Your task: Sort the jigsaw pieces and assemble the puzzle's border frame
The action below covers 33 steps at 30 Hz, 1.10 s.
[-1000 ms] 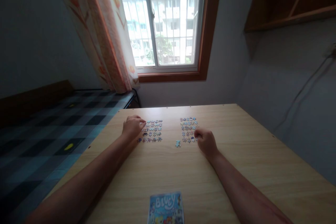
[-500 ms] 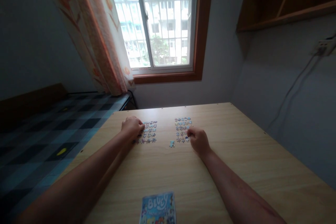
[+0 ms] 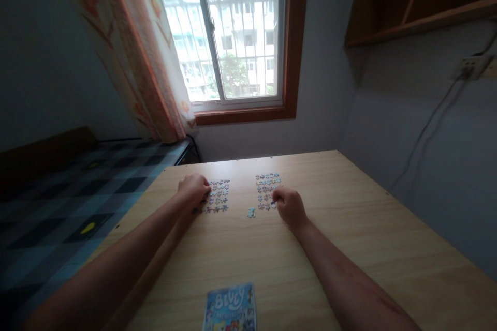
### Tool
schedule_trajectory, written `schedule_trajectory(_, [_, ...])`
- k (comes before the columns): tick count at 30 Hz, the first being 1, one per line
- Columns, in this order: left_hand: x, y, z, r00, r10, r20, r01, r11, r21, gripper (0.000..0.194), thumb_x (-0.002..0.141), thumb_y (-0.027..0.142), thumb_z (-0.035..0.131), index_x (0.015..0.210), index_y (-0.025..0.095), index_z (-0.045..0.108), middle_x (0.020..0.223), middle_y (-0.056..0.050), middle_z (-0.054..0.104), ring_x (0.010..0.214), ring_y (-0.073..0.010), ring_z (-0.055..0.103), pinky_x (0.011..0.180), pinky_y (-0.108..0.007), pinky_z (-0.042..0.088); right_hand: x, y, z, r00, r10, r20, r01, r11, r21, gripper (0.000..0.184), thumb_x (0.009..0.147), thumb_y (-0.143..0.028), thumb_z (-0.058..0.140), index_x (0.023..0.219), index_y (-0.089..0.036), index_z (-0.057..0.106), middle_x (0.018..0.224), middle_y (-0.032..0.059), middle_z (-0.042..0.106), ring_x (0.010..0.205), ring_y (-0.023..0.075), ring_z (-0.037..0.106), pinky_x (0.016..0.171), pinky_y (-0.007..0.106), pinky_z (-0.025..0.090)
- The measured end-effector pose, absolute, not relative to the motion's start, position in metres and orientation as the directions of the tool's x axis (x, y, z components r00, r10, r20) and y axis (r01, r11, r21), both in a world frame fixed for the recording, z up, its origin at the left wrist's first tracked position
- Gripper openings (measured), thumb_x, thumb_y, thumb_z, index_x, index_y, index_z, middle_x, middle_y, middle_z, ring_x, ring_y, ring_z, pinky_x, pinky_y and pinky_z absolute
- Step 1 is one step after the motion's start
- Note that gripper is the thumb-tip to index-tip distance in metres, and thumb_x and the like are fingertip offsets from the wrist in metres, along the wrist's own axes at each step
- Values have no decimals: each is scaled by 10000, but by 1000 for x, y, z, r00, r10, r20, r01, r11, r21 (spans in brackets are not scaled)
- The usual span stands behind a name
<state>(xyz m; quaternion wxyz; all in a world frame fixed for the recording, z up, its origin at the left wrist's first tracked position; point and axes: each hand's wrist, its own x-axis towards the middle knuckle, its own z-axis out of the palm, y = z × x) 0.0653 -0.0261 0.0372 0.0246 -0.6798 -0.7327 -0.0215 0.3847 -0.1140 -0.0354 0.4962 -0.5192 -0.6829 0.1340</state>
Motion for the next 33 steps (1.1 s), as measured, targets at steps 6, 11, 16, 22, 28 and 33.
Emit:
schedule_trajectory(6, [65, -27, 37, -77, 993, 88, 997, 78, 1, 198, 767, 369, 702, 887, 257, 814, 1064, -123, 751, 1060, -317, 630, 839, -370, 486, 385, -113, -37, 14, 844, 536, 581, 429, -691, 207, 661, -120, 430, 581, -217, 594, 596, 5, 635, 621, 170, 591, 633, 255, 396])
schedule_trajectory(11, [65, -28, 38, -110, 992, 59, 990, 104, 90, 192, 739, 339, 722, 885, 240, 797, 1035, -118, 762, 1041, -308, 656, 814, -347, 482, 384, -114, -38, 0, 839, 544, 587, 441, -679, 211, 665, -103, 438, 598, -215, 603, 615, 7, 648, 635, 171, 607, 639, 257, 403])
schedule_trajectory(16, [61, -21, 41, -86, 996, 7, 982, 83, 172, 131, 774, 292, 697, 848, 219, 776, 895, -79, 775, 856, -225, 692, 679, -278, 450, 384, -115, -38, -39, 841, 540, 589, 456, -667, 223, 691, -100, 445, 617, -213, 622, 626, 6, 655, 646, 171, 614, 647, 257, 409])
schedule_trajectory(22, [56, -29, 69, 32, 998, 57, 938, -49, 343, 186, 828, 330, 657, 897, 194, 764, 864, -49, 770, 735, -154, 661, 618, -241, 432, 383, -117, -36, -41, 833, 551, 594, 464, -658, 221, 707, -99, 459, 613, -213, 623, 618, 6, 651, 631, 167, 609, 641, 256, 409])
schedule_trajectory(28, [96, -84, 77, 347, 937, 41, 713, -292, 638, 148, 794, 281, 690, 881, 202, 780, 823, -28, 774, 748, -162, 668, 702, -260, 490, 382, -118, -34, -67, 825, 561, 611, 478, -630, 236, 716, -85, 472, 637, -215, 652, 662, 10, 683, 656, 168, 616, 663, 257, 415])
schedule_trajectory(33, [140, -122, 53, 600, 800, 19, 670, -515, 534, 168, 848, 220, 626, 837, 231, 793, 813, -6, 777, 729, -154, 671, 718, -258, 485, 381, -123, -31, -119, 812, 571, 653, 498, -571, 245, 734, -73, 482, 676, -216, 671, 707, 16, 701, 689, 172, 622, 688, 260, 414])
